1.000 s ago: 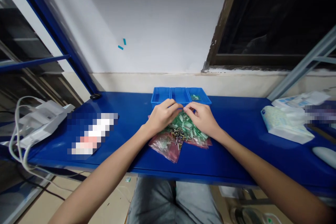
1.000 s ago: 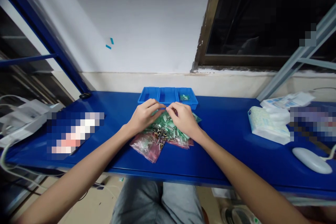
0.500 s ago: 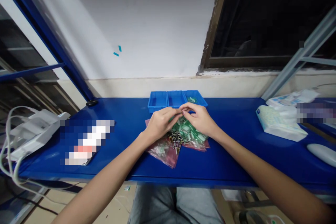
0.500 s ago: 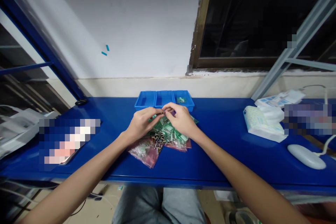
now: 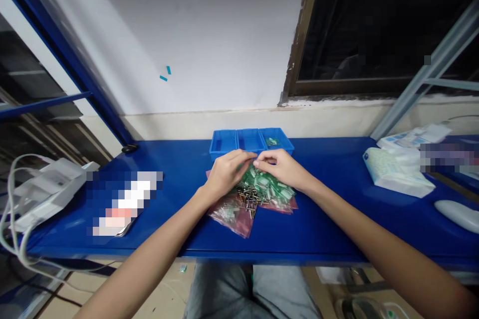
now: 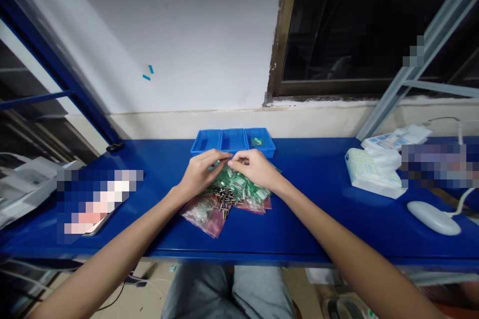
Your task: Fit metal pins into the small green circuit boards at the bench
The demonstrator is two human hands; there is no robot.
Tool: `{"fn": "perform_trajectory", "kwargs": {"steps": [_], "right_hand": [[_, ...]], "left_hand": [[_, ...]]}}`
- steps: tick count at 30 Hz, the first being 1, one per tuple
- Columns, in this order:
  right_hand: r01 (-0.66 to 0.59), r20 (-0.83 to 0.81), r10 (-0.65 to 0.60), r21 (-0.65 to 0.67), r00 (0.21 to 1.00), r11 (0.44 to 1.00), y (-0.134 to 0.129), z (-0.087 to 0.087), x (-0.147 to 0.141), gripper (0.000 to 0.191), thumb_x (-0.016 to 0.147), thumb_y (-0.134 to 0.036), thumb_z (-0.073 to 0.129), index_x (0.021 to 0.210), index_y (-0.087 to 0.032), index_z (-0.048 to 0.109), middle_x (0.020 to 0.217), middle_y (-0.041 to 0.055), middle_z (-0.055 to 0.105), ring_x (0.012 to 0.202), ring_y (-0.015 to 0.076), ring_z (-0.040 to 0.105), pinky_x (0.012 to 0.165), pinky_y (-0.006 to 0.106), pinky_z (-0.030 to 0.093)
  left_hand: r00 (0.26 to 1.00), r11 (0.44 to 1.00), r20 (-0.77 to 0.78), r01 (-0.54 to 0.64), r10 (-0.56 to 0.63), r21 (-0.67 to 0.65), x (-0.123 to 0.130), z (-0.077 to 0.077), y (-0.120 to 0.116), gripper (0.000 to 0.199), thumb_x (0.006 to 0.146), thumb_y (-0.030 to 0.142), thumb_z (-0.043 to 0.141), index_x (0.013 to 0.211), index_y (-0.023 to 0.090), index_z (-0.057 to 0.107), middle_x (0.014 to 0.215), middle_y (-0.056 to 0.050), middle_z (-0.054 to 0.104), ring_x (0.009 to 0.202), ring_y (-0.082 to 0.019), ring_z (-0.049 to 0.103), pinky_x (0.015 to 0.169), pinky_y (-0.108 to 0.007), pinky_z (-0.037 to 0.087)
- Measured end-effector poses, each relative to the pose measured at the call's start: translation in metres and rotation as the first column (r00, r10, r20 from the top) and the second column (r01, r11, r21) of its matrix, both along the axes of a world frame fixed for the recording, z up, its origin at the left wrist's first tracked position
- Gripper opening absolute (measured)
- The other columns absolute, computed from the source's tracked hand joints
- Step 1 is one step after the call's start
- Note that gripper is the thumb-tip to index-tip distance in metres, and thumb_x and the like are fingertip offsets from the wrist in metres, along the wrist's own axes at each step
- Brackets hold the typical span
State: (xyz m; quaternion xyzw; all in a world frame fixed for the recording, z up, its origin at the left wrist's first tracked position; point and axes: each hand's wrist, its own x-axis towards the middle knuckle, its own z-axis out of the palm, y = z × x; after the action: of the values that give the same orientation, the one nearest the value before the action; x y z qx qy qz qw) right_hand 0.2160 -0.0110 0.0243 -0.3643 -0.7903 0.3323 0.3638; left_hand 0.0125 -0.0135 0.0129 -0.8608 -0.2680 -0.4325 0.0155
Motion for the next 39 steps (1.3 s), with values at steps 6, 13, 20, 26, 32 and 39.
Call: {"fn": "perform_trajectory", "kwargs": {"steps": [6,13,20,26,32,39], "right_hand": [[0.004,-0.05,-0.007,-0.056,0.999,0.998,-0.005,0.005,-0.003,0.036,0.095,-0.044,0.052,0.075,-0.017,0.063,0.07,0.0022,0.063,0.063,0.0135,0.056,0.058,0.027,0.043],[0.13,-0.014,-0.129,0.156,0.992,0.979,0.007,-0.002,0.001,0.015,0.091,-0.031,0.058,0.086,-0.019,0.066,0.082,0.0037,0.07,0.076,0.0169,0.063,0.074,0.033,0.049],[0.165,-0.028,-0.163,0.15,0.986,0.975,-0.003,0.003,-0.001,0.016,0.09,-0.032,0.061,0.083,-0.019,0.067,0.079,0.0022,0.069,0.074,0.0161,0.062,0.066,0.029,0.047],[0.199,-0.016,-0.201,0.229,0.979,0.953,-0.001,0.003,-0.001,0.014,0.091,-0.026,0.059,0.097,-0.019,0.07,0.09,0.0043,0.072,0.082,0.0175,0.065,0.07,0.03,0.048],[0.11,0.16,-0.198,0.44,0.967,0.892,-0.003,-0.002,-0.004,0.02,0.092,-0.016,0.054,0.104,-0.019,0.07,0.097,0.0066,0.071,0.091,0.0204,0.063,0.082,0.035,0.047],[0.15,0.122,-0.229,0.459,0.966,0.876,0.0,-0.004,-0.001,0.015,0.093,-0.019,0.057,0.089,-0.021,0.071,0.087,0.0029,0.071,0.083,0.0189,0.063,0.08,0.034,0.047]], "left_hand": [[1.0,1.0,0.0,-0.03,0.03,-0.005,0.0,0.0,0.0,0.013,0.098,0.018,0.052,0.102,0.016,0.064,0.088,-0.005,0.069,0.079,-0.014,0.063,0.071,-0.027,0.053],[0.998,0.998,0.054,-0.009,0.012,-0.06,0.002,-0.001,-0.002,0.018,0.097,0.018,0.054,0.113,0.019,0.059,0.098,-0.004,0.072,0.083,-0.013,0.068,0.075,-0.027,0.056],[0.992,0.99,-0.044,-0.117,0.121,0.074,-0.001,-0.006,0.005,0.014,0.098,0.024,0.057,0.106,0.022,0.068,0.097,-0.005,0.074,0.089,-0.018,0.067,0.076,-0.035,0.052],[0.985,0.991,0.105,-0.136,0.136,-0.008,-0.001,0.0,0.006,0.008,0.092,0.025,0.066,0.096,0.02,0.072,0.089,-0.004,0.071,0.083,-0.016,0.065,0.075,-0.031,0.052],[0.978,0.985,0.193,-0.044,0.076,-0.165,0.006,-0.003,0.002,0.012,0.092,0.03,0.066,0.095,0.02,0.072,0.084,-0.001,0.075,0.07,-0.012,0.066,0.065,-0.025,0.052],[0.979,0.988,0.175,-0.083,0.106,-0.133,0.006,-0.004,0.004,0.011,0.092,0.03,0.067,0.092,0.019,0.071,0.084,-0.001,0.073,0.071,-0.012,0.065,0.068,-0.026,0.053]]}}
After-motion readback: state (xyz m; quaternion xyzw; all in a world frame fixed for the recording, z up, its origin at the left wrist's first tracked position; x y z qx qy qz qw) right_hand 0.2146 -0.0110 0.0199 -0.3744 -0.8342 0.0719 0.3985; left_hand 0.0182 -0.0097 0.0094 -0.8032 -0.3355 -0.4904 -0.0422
